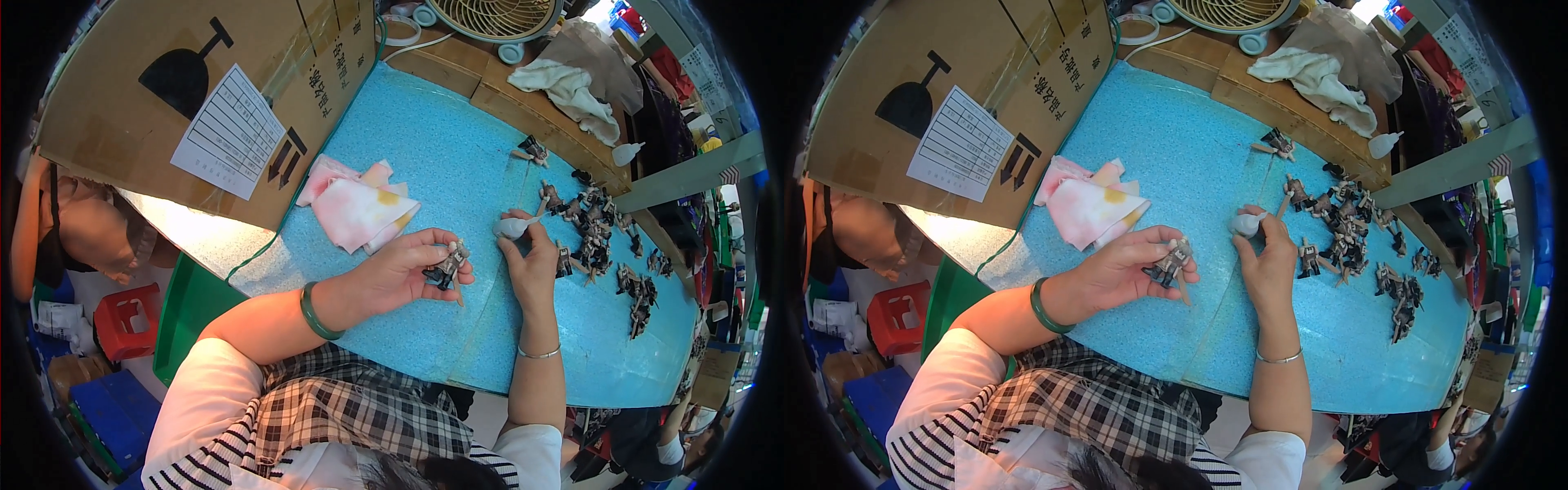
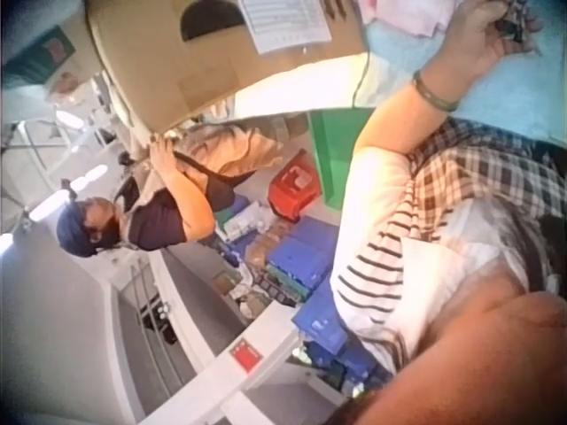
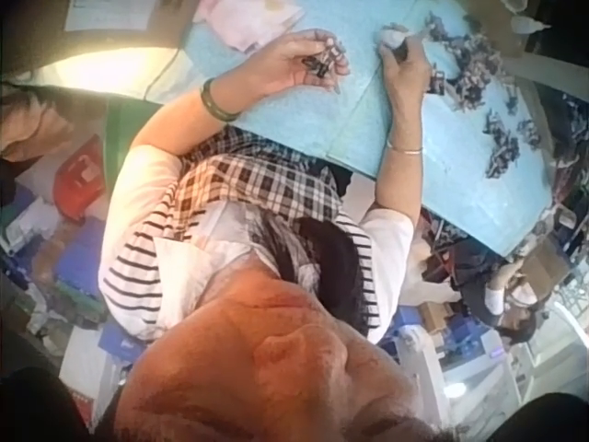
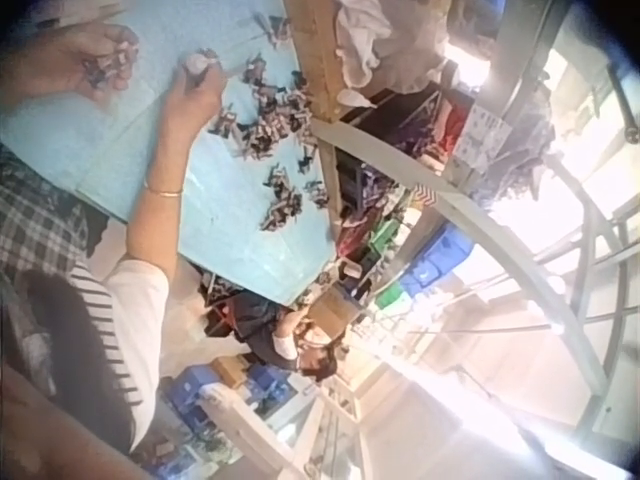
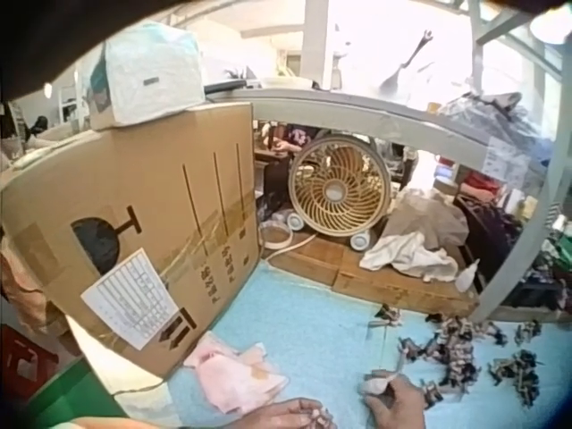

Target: The person assembles small plastic action figures by applying glue from a bottle to toy parts and attaching them together.

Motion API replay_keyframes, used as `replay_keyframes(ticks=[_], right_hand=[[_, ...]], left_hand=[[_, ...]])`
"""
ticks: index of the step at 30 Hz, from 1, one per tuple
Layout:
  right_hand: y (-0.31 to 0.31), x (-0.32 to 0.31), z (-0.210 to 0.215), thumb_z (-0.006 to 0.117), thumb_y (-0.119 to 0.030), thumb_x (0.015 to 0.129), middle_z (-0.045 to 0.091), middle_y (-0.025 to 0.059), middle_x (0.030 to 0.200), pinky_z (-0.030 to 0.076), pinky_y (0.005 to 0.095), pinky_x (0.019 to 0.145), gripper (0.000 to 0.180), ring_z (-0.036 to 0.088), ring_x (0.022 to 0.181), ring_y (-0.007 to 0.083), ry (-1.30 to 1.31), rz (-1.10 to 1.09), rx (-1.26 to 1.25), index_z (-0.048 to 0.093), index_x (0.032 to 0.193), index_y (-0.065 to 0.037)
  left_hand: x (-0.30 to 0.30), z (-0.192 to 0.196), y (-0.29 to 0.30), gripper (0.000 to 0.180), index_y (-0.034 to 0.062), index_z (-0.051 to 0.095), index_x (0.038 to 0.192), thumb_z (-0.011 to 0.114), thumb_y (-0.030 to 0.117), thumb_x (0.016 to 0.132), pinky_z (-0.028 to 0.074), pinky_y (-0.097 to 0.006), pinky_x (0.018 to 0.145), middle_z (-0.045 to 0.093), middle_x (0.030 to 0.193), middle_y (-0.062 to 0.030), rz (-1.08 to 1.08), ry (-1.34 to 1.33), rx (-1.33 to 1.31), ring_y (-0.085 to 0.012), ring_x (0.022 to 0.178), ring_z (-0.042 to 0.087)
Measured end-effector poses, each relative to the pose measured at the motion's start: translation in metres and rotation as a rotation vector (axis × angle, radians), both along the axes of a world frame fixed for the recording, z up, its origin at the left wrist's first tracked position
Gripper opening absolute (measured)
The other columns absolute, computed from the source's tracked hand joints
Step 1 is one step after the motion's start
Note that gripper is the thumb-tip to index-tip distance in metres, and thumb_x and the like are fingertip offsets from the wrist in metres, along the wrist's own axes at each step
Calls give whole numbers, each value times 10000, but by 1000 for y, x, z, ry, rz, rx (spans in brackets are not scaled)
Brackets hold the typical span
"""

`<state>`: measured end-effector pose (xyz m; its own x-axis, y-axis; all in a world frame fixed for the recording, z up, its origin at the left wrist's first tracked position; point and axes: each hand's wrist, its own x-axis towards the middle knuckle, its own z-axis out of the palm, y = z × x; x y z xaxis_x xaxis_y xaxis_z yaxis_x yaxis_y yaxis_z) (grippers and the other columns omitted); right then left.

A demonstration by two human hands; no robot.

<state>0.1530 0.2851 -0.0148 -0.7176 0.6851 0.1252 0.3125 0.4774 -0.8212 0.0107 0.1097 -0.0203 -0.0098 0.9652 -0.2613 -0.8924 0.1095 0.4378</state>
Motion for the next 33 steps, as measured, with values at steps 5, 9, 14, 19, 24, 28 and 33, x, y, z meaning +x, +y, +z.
replay_keyframes(ticks=[5,9,14,19,24,28,33], right_hand=[[-17,17,51,582,68,776,622,109,908,500,251,652,236,611,752,146,-2,-131,458,605,1005,17],[-44,21,55,597,55,776,612,95,909,483,227,559,204,592,724,129,156,99,-135,624,975,20],[-47,7,40,631,-41,825,573,83,1006,457,215,534,234,582,719,110,100,245,-317,602,1048,21],[-47,7,37,628,-67,850,588,78,975,398,186,478,194,583,674,92,138,235,-824,603,1019,27],[-47,5,34,638,-32,832,625,59,819,367,170,440,107,571,607,90,194,197,-1050,612,931,-3],[-44,4,32,694,-128,806,596,45,843,457,158,483,193,594,626,84,189,249,-1054,599,905,7],[-46,3,27,713,-138,787,563,50,835,420,159,429,209,578,579,98,238,243,-977,603,880,13]], left_hand=[[-1,-6,-2,254,66,471,1165,501,186,943,551,-368,784,583,1087,-124,23,-19,10,-236,1035,592],[5,3,1,217,51,456,1135,492,138,938,559,-365,762,584,1042,-110,0,56,-14,-215,981,610],[3,5,-1,258,46,438,1131,536,184,936,553,-358,786,585,1065,-118,-81,54,91,-223,1009,605],[6,2,-3,246,56,446,1099,549,205,933,545,-355,807,591,1070,-120,-99,24,127,-223,1014,606],[6,1,-3,221,55,460,1073,549,203,934,541,-363,813,601,1048,-116,-122,5,125,-214,993,612],[8,3,-3,192,50,481,1042,544,199,939,540,-357,802,611,998,-101,-115,-16,80,-194,935,619],[9,2,-5,193,45,491,1027,557,201,934,540,-345,786,612,979,-91,-98,10,95,-181,908,620]])
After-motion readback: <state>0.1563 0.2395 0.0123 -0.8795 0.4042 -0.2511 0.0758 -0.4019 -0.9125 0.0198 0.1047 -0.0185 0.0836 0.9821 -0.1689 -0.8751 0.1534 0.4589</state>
